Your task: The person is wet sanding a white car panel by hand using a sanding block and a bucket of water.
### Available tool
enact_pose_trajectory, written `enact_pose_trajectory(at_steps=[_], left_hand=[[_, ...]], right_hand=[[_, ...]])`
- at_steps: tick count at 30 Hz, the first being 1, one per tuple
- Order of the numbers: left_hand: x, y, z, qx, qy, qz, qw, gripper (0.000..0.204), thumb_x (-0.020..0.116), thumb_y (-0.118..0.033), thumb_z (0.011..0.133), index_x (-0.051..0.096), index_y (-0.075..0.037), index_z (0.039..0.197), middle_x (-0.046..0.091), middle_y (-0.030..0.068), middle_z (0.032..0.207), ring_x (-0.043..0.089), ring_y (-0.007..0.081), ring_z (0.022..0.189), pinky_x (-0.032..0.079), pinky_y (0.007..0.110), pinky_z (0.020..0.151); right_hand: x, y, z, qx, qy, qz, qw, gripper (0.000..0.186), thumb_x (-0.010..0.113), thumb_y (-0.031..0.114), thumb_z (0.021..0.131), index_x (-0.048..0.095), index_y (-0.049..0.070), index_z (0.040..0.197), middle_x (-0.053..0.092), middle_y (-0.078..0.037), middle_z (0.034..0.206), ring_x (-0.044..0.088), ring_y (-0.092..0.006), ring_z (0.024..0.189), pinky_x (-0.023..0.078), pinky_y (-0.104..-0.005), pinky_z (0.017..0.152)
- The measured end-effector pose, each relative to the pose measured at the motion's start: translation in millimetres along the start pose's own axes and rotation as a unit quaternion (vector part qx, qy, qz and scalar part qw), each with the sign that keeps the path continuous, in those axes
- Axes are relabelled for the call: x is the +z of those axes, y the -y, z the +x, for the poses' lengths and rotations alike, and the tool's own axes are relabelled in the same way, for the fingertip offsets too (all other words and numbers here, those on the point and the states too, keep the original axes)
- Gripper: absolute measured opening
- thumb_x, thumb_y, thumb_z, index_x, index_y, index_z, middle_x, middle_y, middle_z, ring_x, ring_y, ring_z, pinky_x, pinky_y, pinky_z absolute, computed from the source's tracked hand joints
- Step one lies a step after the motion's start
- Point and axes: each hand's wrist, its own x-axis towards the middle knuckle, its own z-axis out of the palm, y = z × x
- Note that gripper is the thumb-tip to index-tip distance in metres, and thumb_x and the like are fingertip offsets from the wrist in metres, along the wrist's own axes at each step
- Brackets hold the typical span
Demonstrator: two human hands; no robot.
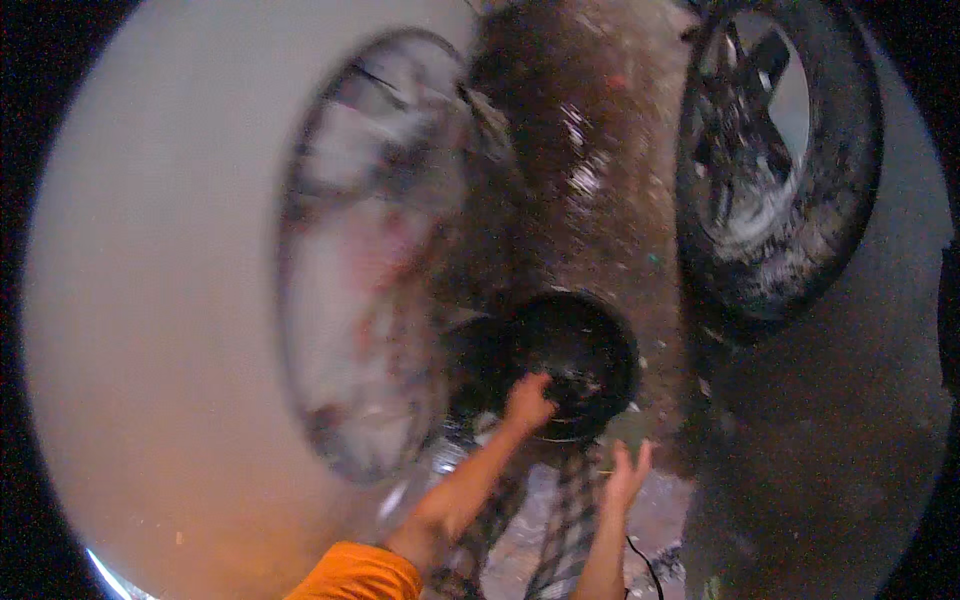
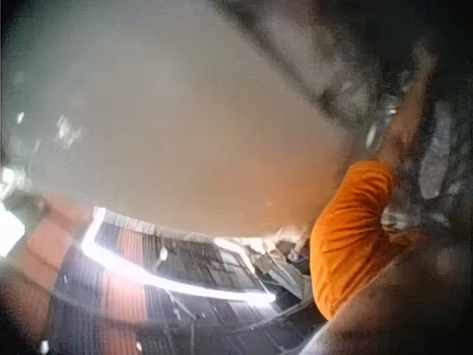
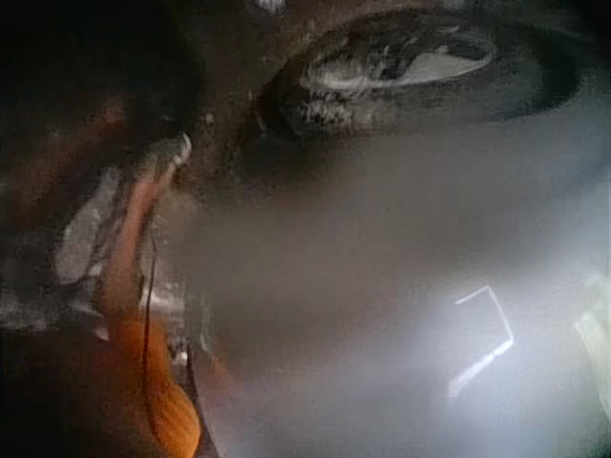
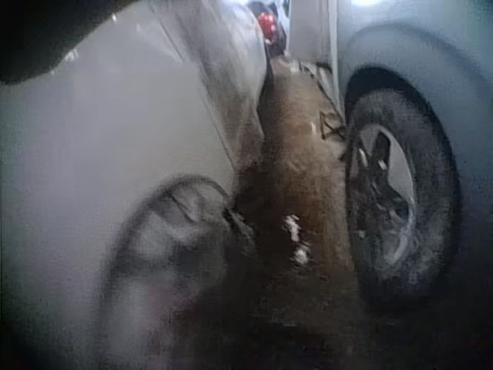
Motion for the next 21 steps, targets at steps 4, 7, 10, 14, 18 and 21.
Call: enact_pose_trajectory(at_steps=[4, 7, 10, 14, 18, 21], left_hand=[[-127, -112, -115, 0.103, 0.019, -0.068, 0.992, 0.069, 0.081, -0.02, 0.071, 0.057, -0.006, 0.134, 0.063, 0.0188, 0.128, 0.062, 0.0361, 0.119, 0.049, 0.043, 0.104], [-282, -190, -208, 0.094, 0.114, -0.167, 0.975, 0.082, 0.081, -0.02, 0.075, 0.042, -0.009, 0.147, 0.06, 0.016, 0.132, 0.059, 0.0312, 0.121, 0.045, 0.037, 0.107], [-361, -239, -266, 0.179, -0.051, -0.277, 0.943, 0.089, 0.085, -0.024, 0.075, 0.039, -0.012, 0.151, 0.057, 0.0141, 0.136, 0.056, 0.03, 0.123, 0.041, 0.041, 0.11], [-446, -325, -277, 0.257, -0.324, -0.146, 0.899, 0.065, 0.091, -0.027, 0.069, 0.063, -0.011, 0.125, 0.06, 0.014, 0.13, 0.055, 0.0233, 0.124, 0.043, 0.04, 0.107], [-575, -317, -286, 0.256, -0.314, -0.2, 0.892, 0.043, 0.088, -0.015, 0.067, 0.067, -0.006, 0.103, 0.071, 0.0082, 0.1, 0.067, 0.0172, 0.093, 0.054, 0.033, 0.087], [-677, -360, -340, 0.288, -0.463, -0.062, 0.836, 0.039, 0.082, -0.002, 0.069, 0.067, -0.006, 0.104, 0.071, 0.0064, 0.098, 0.067, 0.0158, 0.093, 0.054, 0.031, 0.087]], right_hand=[[3, 22, -16, 0.095, -0.064, 0.177, 0.978, 0.045, 0.05, 0.01, 0.089, 0.056, 0.009, 0.133, 0.054, -0.009, 0.138, 0.056, -0.0286, 0.114, 0.05, -0.044, 0.092], [74, 92, -64, -0.025, 0.117, 0.303, 0.945, 0.049, 0.05, 0.011, 0.089, 0.054, 0.01, 0.137, 0.055, -0.01, 0.136, 0.057, -0.0268, 0.115, 0.05, -0.0412, 0.092], [140, 178, -111, -0.089, 0.295, 0.304, 0.902, 0.058, 0.062, 0.014, 0.09, 0.045, 0.014, 0.146, 0.051, -0.011, 0.141, 0.053, -0.0271, 0.124, 0.046, -0.0407, 0.103], [190, 371, -221, -0.289, 0.235, 0.237, 0.898, 0.065, 0.062, 0.018, 0.092, 0.039, 0.011, 0.151, 0.046, -0.014, 0.147, 0.045, -0.0306, 0.135, 0.036, -0.0441, 0.114], [247, 461, -276, -0.512, 0.209, 0.132, 0.823, 0.061, 0.057, 0.011, 0.089, 0.043, 0.004, 0.148, 0.045, -0.02, 0.148, 0.039, -0.0348, 0.142, 0.03, -0.0457, 0.119], [292, 477, -288, -0.523, 0.195, 0.082, 0.826, 0.062, 0.055, 0.016, 0.092, 0.038, 0.001, 0.151, 0.037, -0.022, 0.155, 0.032, -0.0374, 0.146, 0.024, -0.0487, 0.121]])
